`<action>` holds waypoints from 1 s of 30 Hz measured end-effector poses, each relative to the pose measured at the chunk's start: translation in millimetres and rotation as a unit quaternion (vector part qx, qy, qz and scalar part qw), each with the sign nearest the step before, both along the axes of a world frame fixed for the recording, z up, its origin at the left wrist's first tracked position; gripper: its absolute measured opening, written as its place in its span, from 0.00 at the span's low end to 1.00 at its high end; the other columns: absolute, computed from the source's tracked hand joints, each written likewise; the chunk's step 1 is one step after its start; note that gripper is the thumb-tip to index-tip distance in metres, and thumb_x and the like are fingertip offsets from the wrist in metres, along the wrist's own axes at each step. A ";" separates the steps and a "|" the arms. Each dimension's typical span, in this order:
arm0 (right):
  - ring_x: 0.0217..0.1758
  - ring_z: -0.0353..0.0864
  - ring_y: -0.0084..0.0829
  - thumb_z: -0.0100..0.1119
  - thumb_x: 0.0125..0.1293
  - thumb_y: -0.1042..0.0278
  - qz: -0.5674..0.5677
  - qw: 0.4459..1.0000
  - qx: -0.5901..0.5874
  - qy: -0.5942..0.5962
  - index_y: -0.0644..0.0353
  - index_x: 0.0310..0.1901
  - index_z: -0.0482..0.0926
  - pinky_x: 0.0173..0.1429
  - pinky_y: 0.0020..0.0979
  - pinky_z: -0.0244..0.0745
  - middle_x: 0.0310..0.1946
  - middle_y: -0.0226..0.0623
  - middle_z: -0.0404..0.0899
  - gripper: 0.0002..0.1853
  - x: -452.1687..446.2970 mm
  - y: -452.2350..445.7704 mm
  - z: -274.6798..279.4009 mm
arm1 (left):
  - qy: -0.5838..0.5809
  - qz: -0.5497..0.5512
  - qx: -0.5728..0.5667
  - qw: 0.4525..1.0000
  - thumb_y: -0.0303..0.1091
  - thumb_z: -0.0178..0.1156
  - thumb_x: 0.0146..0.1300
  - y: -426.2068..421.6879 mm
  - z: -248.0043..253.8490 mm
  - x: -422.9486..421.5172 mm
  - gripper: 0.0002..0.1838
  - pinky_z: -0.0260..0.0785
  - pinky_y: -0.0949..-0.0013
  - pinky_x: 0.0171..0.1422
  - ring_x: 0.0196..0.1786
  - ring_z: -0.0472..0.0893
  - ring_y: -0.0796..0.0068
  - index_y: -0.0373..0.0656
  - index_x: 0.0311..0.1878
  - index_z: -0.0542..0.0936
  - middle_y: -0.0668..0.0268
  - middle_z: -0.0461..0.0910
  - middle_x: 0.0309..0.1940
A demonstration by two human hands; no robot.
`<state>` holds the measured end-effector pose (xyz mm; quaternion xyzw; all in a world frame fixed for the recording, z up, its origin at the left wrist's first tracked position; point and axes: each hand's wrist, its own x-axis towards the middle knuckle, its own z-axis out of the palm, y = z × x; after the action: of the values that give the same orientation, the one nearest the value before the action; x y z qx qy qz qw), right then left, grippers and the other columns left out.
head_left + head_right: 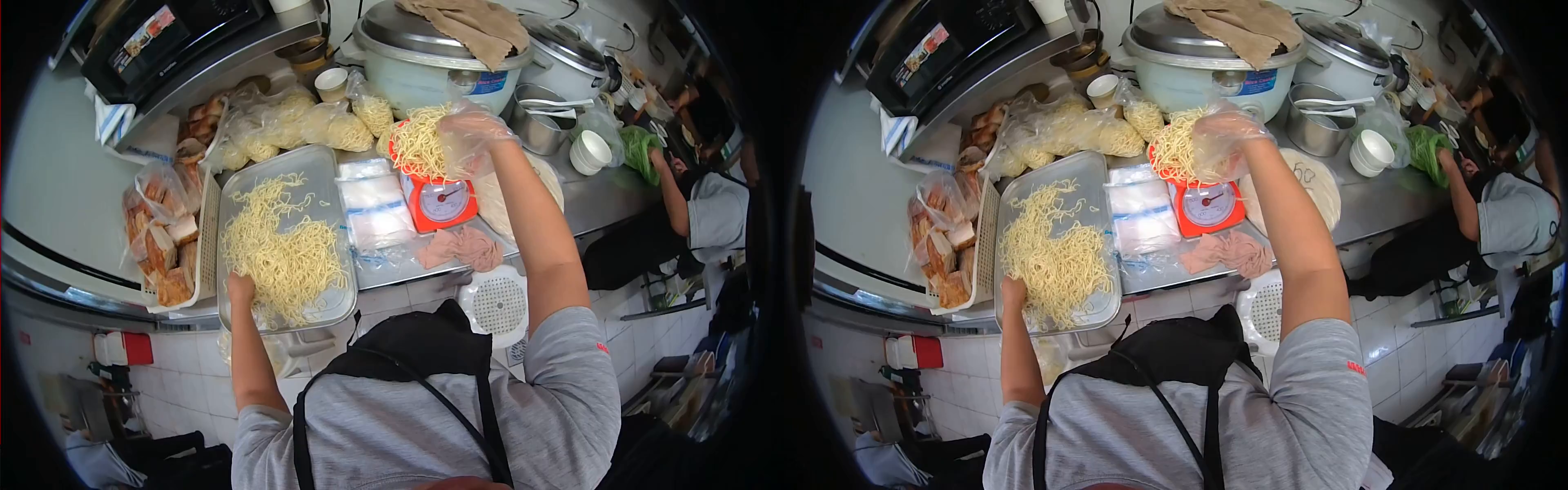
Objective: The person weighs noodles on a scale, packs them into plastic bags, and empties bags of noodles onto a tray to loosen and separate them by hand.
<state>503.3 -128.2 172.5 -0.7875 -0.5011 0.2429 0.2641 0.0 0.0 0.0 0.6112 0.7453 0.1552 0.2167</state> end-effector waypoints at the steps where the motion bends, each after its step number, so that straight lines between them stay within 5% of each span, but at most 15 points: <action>1: 0.38 0.72 0.28 0.58 0.43 0.53 0.020 0.999 0.008 0.026 0.58 0.49 0.69 0.42 0.30 0.68 0.39 0.42 0.73 0.30 5.1 0.8 -2.6 | 0.026 -0.008 0.001 1.000 0.32 0.51 0.41 5.0 -4.1 -3.1 0.20 0.63 0.61 0.48 0.44 0.73 0.51 0.32 0.41 0.71 0.44 0.72 0.40; 5: 0.37 0.72 0.29 0.59 0.41 0.54 -0.012 1.000 -0.005 0.005 0.62 0.46 0.70 0.41 0.30 0.68 0.39 0.40 0.73 0.29 4.1 -1.7 2.2 | 0.102 -0.073 -0.034 0.991 0.37 0.53 0.39 12.4 -3.0 -9.7 0.24 0.63 0.63 0.49 0.43 0.72 0.49 0.33 0.42 0.71 0.44 0.72 0.38; 8: 0.37 0.72 0.30 0.58 0.42 0.56 -0.050 0.993 0.011 0.105 0.62 0.47 0.69 0.41 0.31 0.68 0.38 0.41 0.73 0.29 -3.3 -14.4 7.8 | 0.193 -0.169 -0.121 0.959 0.46 0.56 0.38 20.2 10.7 -14.0 0.30 0.62 0.63 0.51 0.46 0.71 0.51 0.33 0.44 0.71 0.46 0.73 0.39; 11: 0.38 0.72 0.31 0.57 0.43 0.58 0.031 0.999 0.010 -0.028 0.63 0.49 0.66 0.42 0.30 0.68 0.38 0.42 0.73 0.29 16.4 -4.2 -9.8 | 0.330 -0.201 -0.124 0.914 0.54 0.58 0.36 -4.4 58.8 9.4 0.37 0.60 0.64 0.54 0.51 0.68 0.53 0.36 0.47 0.70 0.48 0.71 0.44; 14: 0.40 0.71 0.31 0.57 0.44 0.59 0.046 0.996 0.023 -0.066 0.63 0.51 0.64 0.44 0.28 0.66 0.40 0.42 0.71 0.31 16.0 -8.4 -7.5 | 0.320 -0.200 -0.101 0.921 0.58 0.58 0.37 5.3 87.7 21.3 0.37 0.59 0.62 0.55 0.54 0.65 0.54 0.40 0.48 0.70 0.49 0.68 0.48; 16: 0.42 0.70 0.31 0.57 0.44 0.60 0.013 0.997 0.065 0.027 0.63 0.52 0.62 0.46 0.27 0.65 0.43 0.42 0.70 0.32 10.1 -19.2 -0.2 | 0.217 -0.197 0.033 0.955 0.55 0.58 0.41 10.2 104.1 42.9 0.33 0.59 0.62 0.54 0.53 0.65 0.55 0.42 0.48 0.71 0.49 0.68 0.47; 19: 0.45 0.68 0.30 0.57 0.44 0.61 -0.013 0.988 0.094 0.118 0.64 0.53 0.61 0.47 0.27 0.65 0.46 0.41 0.67 0.32 7.8 -29.2 3.8 | 0.115 -0.290 0.196 0.930 0.43 0.60 0.45 0.2 136.5 108.5 0.24 0.60 0.62 0.52 0.49 0.68 0.56 0.39 0.45 0.72 0.52 0.71 0.43; 24: 0.41 0.69 0.27 0.57 0.45 0.63 0.000 0.983 0.139 0.119 0.65 0.54 0.60 0.44 0.25 0.65 0.43 0.39 0.68 0.32 40.3 -22.8 -25.1 | -0.135 -0.496 0.363 0.777 0.32 0.61 0.42 -35.9 150.2 242.3 0.19 0.61 0.64 0.50 0.44 0.69 0.58 0.42 0.41 0.74 0.56 0.72 0.38; 28: 0.34 0.71 0.26 0.58 0.46 0.63 -0.001 0.958 0.165 0.234 0.65 0.53 0.60 0.38 0.24 0.67 0.35 0.38 0.71 0.32 36.0 -46.7 -20.8 | -0.078 -0.634 0.417 0.647 0.30 0.60 0.38 -83.2 137.5 317.4 0.18 0.58 0.59 0.51 0.50 0.65 0.59 0.51 0.39 0.76 0.59 0.68 0.43; 30: 0.31 0.72 0.26 0.58 0.46 0.63 0.002 0.938 0.188 0.292 0.65 0.52 0.61 0.35 0.24 0.68 0.32 0.38 0.71 0.31 35.9 -56.5 -20.1 | -0.023 -0.650 0.433 0.624 0.29 0.60 0.37 -98.1 134.3 338.4 0.20 0.56 0.58 0.52 0.51 0.63 0.58 0.53 0.40 0.75 0.60 0.67 0.44</action>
<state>539.2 -184.8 152.5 -0.6169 -0.4396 0.3640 0.5420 338.4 -98.1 134.3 0.9560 -0.0044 0.2930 -0.0114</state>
